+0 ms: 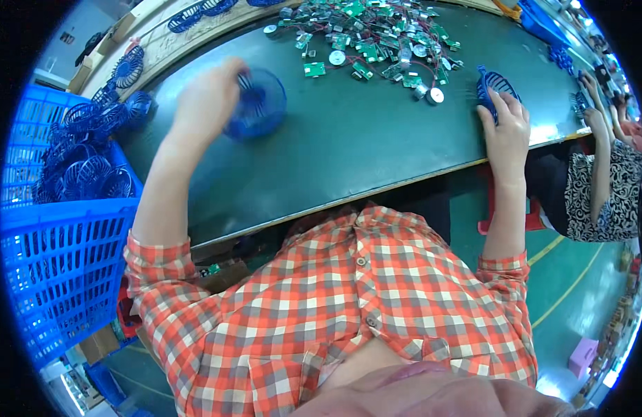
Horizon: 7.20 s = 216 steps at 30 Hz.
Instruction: Assembling portable electric fans by inserting small motors into plastic housings.
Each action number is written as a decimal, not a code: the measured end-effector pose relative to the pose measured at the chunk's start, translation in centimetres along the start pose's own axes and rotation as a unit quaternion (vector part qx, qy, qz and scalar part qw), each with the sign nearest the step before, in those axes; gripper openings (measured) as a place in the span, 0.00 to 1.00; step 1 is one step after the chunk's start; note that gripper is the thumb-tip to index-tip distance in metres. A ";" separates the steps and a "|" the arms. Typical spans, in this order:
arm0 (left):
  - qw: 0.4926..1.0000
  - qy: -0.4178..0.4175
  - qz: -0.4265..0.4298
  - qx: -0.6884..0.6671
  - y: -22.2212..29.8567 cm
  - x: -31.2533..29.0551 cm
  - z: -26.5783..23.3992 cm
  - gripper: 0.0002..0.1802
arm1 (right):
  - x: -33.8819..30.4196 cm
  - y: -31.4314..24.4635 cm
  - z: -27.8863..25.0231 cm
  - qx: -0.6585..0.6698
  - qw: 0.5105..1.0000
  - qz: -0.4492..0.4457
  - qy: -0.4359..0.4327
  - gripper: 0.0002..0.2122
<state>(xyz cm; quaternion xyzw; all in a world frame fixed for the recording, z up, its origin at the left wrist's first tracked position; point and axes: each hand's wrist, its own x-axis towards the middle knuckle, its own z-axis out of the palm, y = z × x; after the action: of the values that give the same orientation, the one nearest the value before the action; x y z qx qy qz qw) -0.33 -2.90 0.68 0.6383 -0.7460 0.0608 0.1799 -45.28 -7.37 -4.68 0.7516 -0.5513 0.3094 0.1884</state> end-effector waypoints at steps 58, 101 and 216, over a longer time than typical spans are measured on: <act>0.941 -0.014 0.282 -0.184 3.9 -7.3 1.7 0.11 | -0.5 -16.5 -3.1 0.284 0.846 -0.382 -0.240 0.24; 0.764 -0.112 -0.251 -0.583 1.4 -3.6 1.2 0.08 | 3.1 -2.9 -0.3 0.088 0.985 -0.127 0.072 0.13; 0.981 -0.088 0.147 0.087 0.1 0.0 0.6 0.19 | 6.0 4.9 0.0 -0.047 0.999 0.012 0.000 0.12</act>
<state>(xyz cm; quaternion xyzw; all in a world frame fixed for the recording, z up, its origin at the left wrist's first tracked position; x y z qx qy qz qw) -0.58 -3.06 0.13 0.5375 -0.8366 0.0948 0.0460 -48.74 -13.26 -0.96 0.7349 -0.5747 0.2853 0.2198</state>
